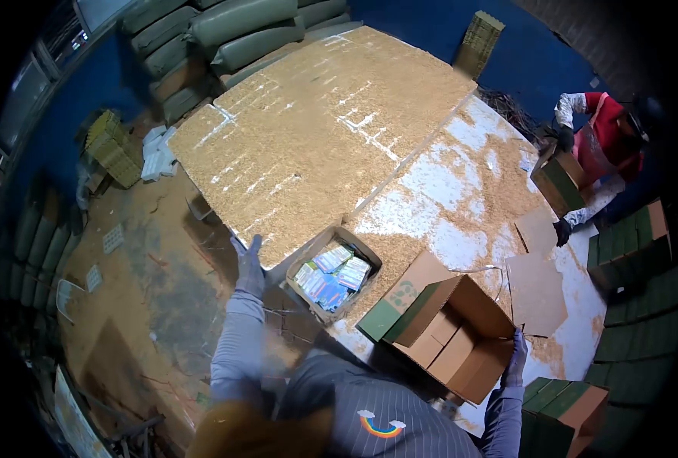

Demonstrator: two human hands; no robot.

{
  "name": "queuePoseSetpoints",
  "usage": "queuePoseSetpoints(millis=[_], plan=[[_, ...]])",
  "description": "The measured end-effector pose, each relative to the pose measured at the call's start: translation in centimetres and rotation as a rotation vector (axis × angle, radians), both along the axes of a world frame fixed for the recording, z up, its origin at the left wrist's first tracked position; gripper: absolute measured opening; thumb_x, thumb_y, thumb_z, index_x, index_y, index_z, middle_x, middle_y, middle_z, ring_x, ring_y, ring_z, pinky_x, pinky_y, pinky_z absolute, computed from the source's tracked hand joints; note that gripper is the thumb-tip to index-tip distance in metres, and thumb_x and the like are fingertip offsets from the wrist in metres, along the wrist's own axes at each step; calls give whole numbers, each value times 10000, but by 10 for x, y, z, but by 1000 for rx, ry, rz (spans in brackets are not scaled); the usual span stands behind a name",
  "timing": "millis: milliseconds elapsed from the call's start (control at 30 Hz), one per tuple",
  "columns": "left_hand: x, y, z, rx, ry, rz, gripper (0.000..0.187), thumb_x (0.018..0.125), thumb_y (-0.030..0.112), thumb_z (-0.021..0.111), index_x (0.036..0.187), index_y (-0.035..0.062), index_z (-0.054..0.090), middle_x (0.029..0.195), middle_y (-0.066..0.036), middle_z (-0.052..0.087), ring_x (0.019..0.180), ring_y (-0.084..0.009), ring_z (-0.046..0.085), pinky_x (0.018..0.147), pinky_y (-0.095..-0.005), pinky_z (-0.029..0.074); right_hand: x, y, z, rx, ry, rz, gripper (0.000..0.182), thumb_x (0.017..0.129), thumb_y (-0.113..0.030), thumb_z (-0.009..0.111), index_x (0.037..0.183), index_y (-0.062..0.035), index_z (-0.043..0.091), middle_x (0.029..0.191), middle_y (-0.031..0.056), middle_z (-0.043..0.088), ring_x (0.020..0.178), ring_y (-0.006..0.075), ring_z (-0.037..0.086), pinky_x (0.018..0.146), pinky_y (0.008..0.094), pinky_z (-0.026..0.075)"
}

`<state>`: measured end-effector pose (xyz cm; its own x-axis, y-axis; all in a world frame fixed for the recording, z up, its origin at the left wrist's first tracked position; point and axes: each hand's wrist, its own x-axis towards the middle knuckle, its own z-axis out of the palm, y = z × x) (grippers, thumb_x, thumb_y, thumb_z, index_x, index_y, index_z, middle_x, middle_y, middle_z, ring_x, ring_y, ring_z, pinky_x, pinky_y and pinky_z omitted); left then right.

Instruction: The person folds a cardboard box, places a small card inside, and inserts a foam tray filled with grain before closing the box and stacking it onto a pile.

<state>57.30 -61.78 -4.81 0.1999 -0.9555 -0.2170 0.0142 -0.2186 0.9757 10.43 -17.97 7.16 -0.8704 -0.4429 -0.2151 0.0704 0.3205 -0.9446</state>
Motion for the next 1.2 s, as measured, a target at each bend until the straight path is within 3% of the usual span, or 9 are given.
queuePoseSetpoints(millis=[67,367,600,667,700,833,967,1067,1200], plan=[[2,9,59,71,447,-58,624,909,155,584,1449,169,270,1372,-116,431,1217,-286,489,988,-424,454,-12,14,-20,14,27,10,331,986,-265,464,1080,3,633,1017,51,634,942,143,563,876,294,435],[-53,55,221,70,551,-510,550,947,238,544,1423,60,332,1317,-145,511,1148,-257,570,936,-359,506,-11,21,-17,57,129,76,312,953,-241,518,1055,24,647,967,67,657,908,146,581,838,280,450],[-234,163,235,228,572,-1101,468,953,269,556,1312,-18,471,1313,-149,517,1193,-190,521,992,-316,456,-28,13,-18,23,30,163,406,946,-286,550,1187,39,592,1108,112,646,1035,165,574,947,284,422],[-272,190,217,396,621,-1167,497,968,236,527,1381,-9,397,1400,-141,421,1265,-174,435,1024,-297,412,-40,18,-24,-110,-178,186,410,950,-287,543,1196,37,587,1126,117,640,1053,169,569,956,283,418],[-284,198,203,-159,344,-1355,544,976,206,508,1437,-2,306,1435,-140,379,1278,-175,412,1027,-292,398,-45,19,-27,-206,-300,190,411,952,-288,540,1201,36,584,1135,120,637,1062,171,567,960,282,415],[-288,212,202,221,481,-1345,685,952,191,523,1500,60,133,1455,-161,354,1237,-213,461,1001,-328,416,-49,25,-43,-422,-650,173,418,960,-292,527,1219,33,573,1170,131,626,1098,178,557,978,280,405],[-260,185,181,-204,102,-1455,739,942,226,529,1523,94,91,1431,-180,387,1245,-237,469,1021,-333,398,-48,29,-62,-292,-502,188,423,971,-292,509,1245,26,557,1217,142,605,1140,187,544,997,279,396],[-244,192,224,108,119,-1398,817,907,305,528,1514,26,57,1426,-159,398,1246,-204,442,1057,-314,332,-37,25,-39,14,5,300,424,994,-282,462,1305,1,519,1320,160,544,1215,207,516,1029,285,386],[-235,208,238,127,-15,-1425,797,885,290,550,1516,45,130,1454,-153,370,1276,-202,402,1073,-298,291,-32,19,-3,-12,-235,305,474,994,-355,451,1300,1,514,1258,95,583,1159,167,546,997,290,416]])
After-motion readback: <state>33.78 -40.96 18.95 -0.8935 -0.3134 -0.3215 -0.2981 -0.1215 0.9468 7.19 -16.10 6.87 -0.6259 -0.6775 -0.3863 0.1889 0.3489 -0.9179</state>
